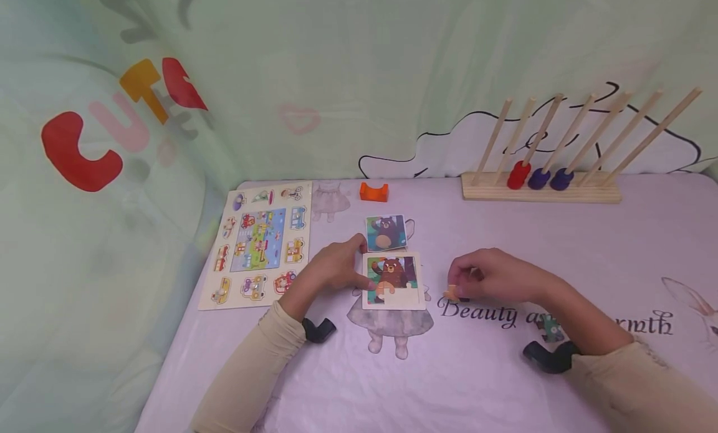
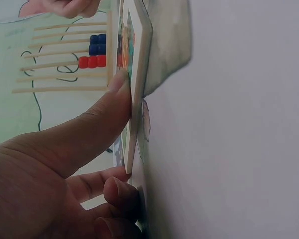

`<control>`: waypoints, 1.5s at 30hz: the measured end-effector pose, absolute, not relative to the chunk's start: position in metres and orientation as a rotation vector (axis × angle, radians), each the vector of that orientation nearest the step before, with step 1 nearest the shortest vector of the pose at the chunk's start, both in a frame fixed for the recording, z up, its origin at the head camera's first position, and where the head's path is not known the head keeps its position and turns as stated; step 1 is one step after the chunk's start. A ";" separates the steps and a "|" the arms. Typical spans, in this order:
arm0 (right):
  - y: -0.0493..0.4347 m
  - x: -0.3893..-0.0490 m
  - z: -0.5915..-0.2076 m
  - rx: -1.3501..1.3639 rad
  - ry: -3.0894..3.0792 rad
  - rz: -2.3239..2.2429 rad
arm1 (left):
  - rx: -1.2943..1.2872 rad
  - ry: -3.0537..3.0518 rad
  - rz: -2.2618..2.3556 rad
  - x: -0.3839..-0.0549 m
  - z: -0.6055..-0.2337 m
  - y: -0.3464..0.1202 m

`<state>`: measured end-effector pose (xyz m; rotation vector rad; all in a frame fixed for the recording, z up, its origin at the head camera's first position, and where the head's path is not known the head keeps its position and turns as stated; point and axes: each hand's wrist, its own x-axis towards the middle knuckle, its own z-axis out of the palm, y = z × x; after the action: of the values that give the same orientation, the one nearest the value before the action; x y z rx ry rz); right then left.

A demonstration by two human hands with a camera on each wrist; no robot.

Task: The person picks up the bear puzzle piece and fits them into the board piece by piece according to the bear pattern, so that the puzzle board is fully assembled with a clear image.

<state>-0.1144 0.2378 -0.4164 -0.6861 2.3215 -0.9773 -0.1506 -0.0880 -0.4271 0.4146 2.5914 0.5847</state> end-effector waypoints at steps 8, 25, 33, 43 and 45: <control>0.212 -0.121 -0.417 -0.634 2.269 -1.017 | 0.417 2.594 0.566 -0.151 -0.426 -0.088; 0.179 -0.124 -0.419 -0.757 2.236 -1.064 | 0.426 2.600 0.538 -0.151 -0.426 -0.088; 0.167 -0.125 -0.425 -0.742 2.274 -1.090 | 0.425 2.599 0.535 -0.151 -0.426 -0.088; 0.153 -0.125 -0.425 -0.657 2.284 -1.111 | 0.433 2.605 0.533 -0.152 -0.427 -0.088; 0.152 -0.124 -0.425 -0.648 2.274 -1.126 | 0.435 2.606 0.537 -0.152 -0.428 -0.089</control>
<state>-0.1244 0.1520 -0.4245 -0.6485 2.2735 -1.1264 -0.1520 -0.0886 -0.4278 0.4354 2.6060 0.5372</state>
